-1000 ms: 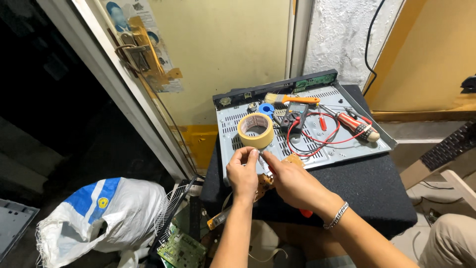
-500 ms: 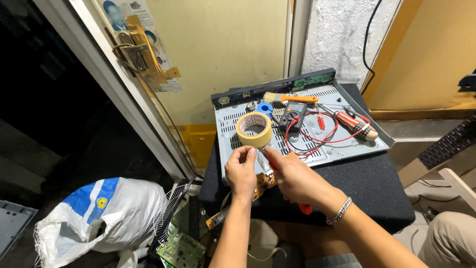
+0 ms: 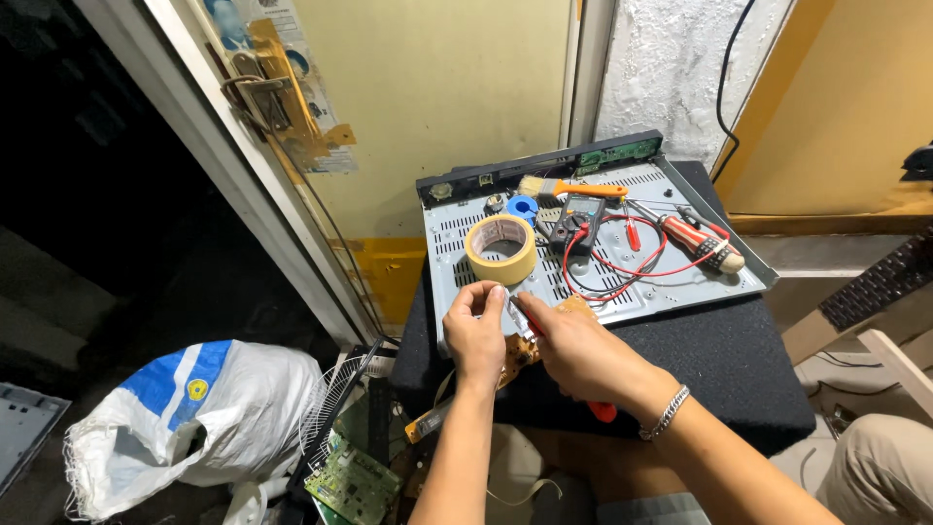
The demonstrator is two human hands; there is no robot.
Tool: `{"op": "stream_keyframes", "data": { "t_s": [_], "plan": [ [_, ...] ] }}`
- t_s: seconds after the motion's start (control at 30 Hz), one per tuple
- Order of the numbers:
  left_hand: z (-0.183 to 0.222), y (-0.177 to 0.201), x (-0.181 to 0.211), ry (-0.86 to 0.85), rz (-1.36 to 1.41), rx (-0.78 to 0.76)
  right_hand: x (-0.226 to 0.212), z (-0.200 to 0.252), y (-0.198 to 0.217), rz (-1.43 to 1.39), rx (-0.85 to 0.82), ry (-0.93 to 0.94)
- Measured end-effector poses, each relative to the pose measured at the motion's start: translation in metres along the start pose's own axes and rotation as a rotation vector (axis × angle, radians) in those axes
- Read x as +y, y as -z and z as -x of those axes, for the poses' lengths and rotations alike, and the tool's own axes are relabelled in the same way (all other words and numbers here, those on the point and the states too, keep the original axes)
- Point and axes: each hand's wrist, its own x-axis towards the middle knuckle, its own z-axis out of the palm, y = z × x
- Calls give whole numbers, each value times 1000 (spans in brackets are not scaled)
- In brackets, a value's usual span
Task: Repairing an electronic device by testing components with a multimeter and manipulating wires with pliers
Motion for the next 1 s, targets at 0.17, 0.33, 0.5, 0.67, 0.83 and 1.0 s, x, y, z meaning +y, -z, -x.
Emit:
{"op": "stream_keyframes", "data": {
  "t_s": [0.17,0.33,0.5,0.67,0.83,1.0],
  "plan": [
    [-4,-2,-7,-8,7,-9,-2,7,0,68,-43,-18],
    [-3,-2,-6,-12,0,-9,-30,25,18,191,-72,15],
    [-3,-2,-7,-17,2,-13,-37,26,26,278,-101,13],
    [-4,-3,-9,-35,23,-19,-29,18,25,333,-147,-24],
    [-1,-2,-3,-36,43,-13,-39,22,31,358,-172,-75],
    [3,1,1,-34,33,-25,-41,19,35,371,-210,-103]
  ]
}}
